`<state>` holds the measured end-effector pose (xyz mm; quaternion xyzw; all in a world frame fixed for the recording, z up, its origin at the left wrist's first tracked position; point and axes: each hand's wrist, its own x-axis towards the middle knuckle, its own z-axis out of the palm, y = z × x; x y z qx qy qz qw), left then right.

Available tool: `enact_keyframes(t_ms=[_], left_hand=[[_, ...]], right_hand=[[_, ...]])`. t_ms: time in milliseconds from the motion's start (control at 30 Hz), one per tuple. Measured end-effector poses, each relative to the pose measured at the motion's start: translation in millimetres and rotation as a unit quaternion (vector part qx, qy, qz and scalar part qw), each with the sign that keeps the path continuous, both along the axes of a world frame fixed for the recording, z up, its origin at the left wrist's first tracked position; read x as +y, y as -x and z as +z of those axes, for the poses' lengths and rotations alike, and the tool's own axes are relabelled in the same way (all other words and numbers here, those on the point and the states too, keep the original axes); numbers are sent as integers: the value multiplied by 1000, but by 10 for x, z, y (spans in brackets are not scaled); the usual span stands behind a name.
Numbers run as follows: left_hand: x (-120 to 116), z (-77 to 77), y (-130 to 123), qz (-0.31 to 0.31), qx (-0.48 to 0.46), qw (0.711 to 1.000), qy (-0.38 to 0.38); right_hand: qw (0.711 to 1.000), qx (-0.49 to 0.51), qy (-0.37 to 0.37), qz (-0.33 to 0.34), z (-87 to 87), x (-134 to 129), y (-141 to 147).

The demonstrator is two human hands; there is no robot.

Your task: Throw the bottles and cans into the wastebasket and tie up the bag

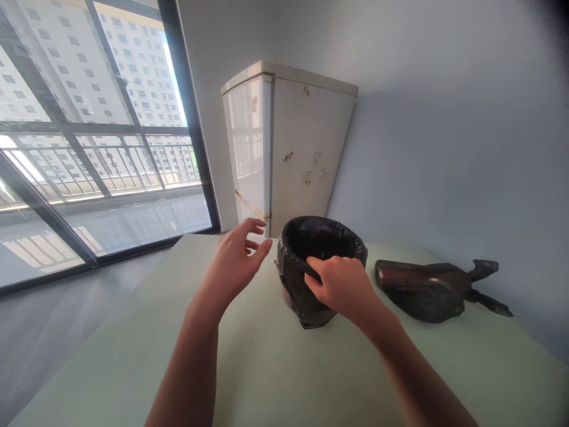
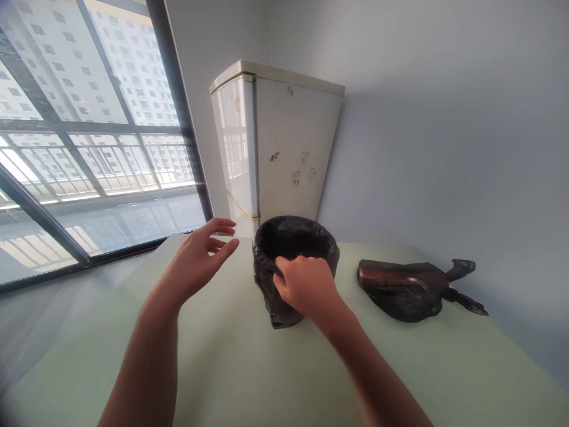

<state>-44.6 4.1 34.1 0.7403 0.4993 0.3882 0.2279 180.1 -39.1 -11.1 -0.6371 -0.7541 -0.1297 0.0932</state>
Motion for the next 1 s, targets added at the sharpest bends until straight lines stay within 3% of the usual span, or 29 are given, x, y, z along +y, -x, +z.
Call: enact_keyframes(t_ms=[567, 833, 1000], left_hand=[[-30, -18, -28, -20, 20, 999, 18], [1, -52, -8, -54, 58, 996, 29], [9, -63, 7, -51, 63, 996, 31]], right_hand=[[999, -41, 17, -9, 7, -15, 29], [999, -9, 44, -29, 76, -168, -2], [999, 35, 2, 30, 73, -201, -46]])
